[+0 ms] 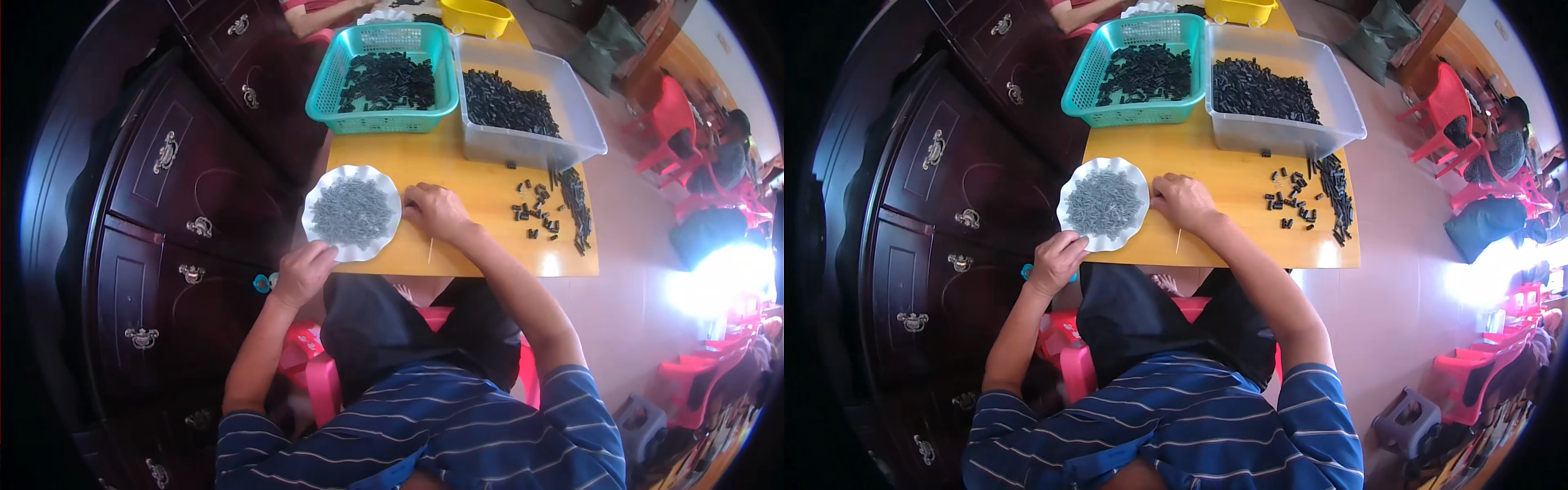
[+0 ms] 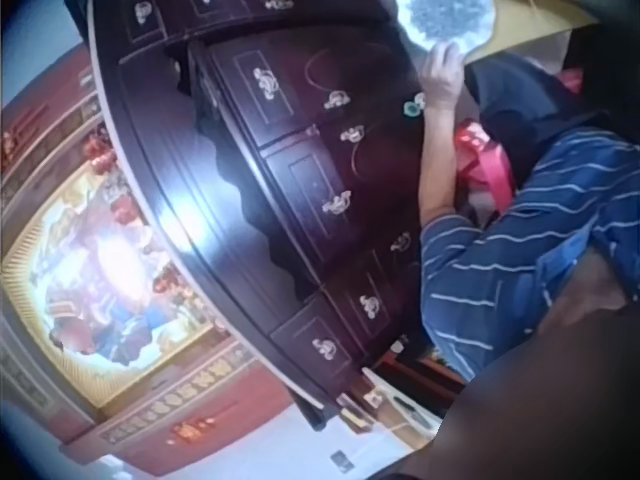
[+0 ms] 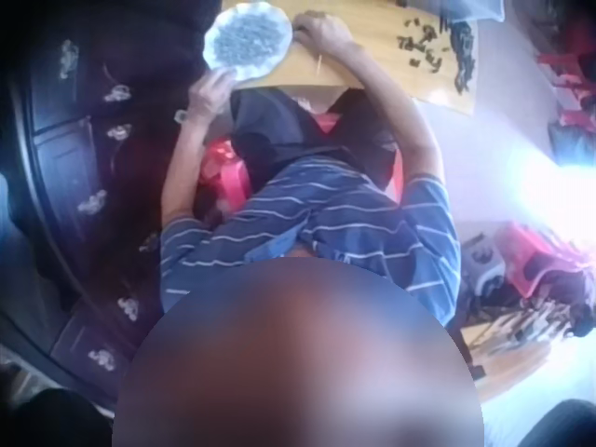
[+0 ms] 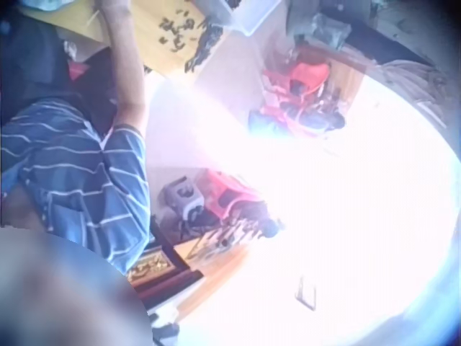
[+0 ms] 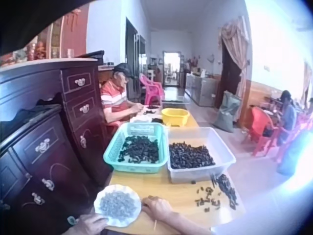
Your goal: Manually inserting small metal pins into plastic housings at a workbench.
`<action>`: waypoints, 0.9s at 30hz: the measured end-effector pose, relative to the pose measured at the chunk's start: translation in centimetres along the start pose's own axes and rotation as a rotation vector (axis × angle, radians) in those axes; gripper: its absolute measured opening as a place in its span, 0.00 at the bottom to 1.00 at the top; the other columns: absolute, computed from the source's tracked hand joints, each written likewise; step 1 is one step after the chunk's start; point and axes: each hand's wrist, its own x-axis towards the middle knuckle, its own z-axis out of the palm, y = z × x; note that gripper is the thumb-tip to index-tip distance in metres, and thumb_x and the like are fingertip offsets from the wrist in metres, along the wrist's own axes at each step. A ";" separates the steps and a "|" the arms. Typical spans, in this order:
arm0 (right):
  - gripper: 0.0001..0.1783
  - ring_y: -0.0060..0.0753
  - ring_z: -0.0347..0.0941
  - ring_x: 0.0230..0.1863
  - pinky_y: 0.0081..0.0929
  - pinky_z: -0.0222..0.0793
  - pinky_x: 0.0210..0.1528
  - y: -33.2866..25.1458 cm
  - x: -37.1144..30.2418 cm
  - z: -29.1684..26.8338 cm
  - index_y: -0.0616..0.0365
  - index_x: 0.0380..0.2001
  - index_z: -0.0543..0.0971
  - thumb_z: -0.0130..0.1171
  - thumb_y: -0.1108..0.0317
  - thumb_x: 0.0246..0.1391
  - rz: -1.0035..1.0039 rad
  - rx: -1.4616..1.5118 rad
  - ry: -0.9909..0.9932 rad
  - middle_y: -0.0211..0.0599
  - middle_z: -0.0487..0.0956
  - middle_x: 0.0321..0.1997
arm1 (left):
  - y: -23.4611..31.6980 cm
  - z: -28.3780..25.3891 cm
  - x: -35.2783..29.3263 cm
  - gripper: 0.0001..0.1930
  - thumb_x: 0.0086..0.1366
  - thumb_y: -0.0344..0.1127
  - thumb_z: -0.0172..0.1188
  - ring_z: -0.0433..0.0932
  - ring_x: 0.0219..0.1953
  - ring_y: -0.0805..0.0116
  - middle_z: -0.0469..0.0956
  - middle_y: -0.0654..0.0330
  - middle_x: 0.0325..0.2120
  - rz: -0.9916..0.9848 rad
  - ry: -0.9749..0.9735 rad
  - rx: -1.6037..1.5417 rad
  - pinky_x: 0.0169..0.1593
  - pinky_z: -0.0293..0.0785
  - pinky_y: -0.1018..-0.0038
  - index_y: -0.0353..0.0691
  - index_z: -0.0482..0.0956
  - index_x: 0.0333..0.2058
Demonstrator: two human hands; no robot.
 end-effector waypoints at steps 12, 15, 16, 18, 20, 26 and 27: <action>0.04 0.48 0.80 0.30 0.40 0.75 0.32 -2.8 2.3 -14.9 0.53 0.35 0.80 0.63 0.67 0.59 -0.026 -0.288 0.453 0.42 0.82 0.29 | -1.6 1.1 -0.8 0.08 0.59 0.30 0.58 0.79 0.35 0.63 0.75 0.61 0.35 0.118 0.022 -0.037 0.35 0.77 0.68 0.41 0.77 0.39; 0.06 0.51 0.81 0.33 0.41 0.76 0.36 -0.8 2.8 -17.8 0.52 0.37 0.81 0.60 0.63 0.63 0.138 -0.364 0.490 0.44 0.83 0.30 | -2.3 2.1 0.5 0.03 0.59 0.31 0.56 0.79 0.35 0.63 0.70 0.61 0.30 0.152 0.016 -0.049 0.35 0.78 0.67 0.42 0.72 0.31; 0.08 0.51 0.82 0.34 0.42 0.76 0.37 0.6 2.6 -18.4 0.52 0.38 0.82 0.60 0.61 0.63 0.165 -0.411 0.457 0.44 0.83 0.30 | -2.4 2.9 1.0 0.03 0.59 0.31 0.56 0.79 0.35 0.62 0.70 0.60 0.30 0.180 0.037 -0.055 0.36 0.78 0.67 0.42 0.72 0.30; 0.11 0.51 0.82 0.34 0.42 0.76 0.38 2.8 2.0 -19.0 0.52 0.39 0.82 0.58 0.58 0.63 0.252 -0.473 0.378 0.44 0.84 0.30 | -2.8 4.3 1.7 0.03 0.58 0.31 0.56 0.79 0.36 0.61 0.70 0.59 0.30 0.209 0.043 -0.075 0.37 0.78 0.67 0.42 0.71 0.29; 0.13 0.50 0.83 0.34 0.41 0.76 0.39 5.0 1.6 -19.5 0.53 0.39 0.83 0.57 0.57 0.63 0.313 -0.513 0.280 0.43 0.84 0.29 | -2.7 5.7 2.4 0.03 0.59 0.32 0.56 0.79 0.35 0.61 0.70 0.59 0.30 0.183 0.071 -0.079 0.37 0.78 0.66 0.42 0.71 0.29; 0.14 0.30 0.83 0.29 0.29 0.75 0.35 10.2 1.5 -20.7 0.57 0.40 0.83 0.59 0.58 0.62 0.480 -0.267 0.108 0.38 0.85 0.27 | 0.3 5.0 1.6 0.12 0.60 0.34 0.60 0.80 0.41 0.55 0.73 0.54 0.40 -0.099 0.027 -0.109 0.44 0.79 0.62 0.39 0.75 0.42; 0.16 0.29 0.81 0.29 0.28 0.74 0.34 11.7 0.8 -21.7 0.58 0.46 0.82 0.59 0.59 0.62 0.438 -0.297 0.063 0.38 0.85 0.29 | 1.2 4.8 1.3 0.14 0.60 0.34 0.62 0.80 0.41 0.54 0.73 0.53 0.41 -0.118 0.056 -0.128 0.45 0.78 0.61 0.39 0.75 0.44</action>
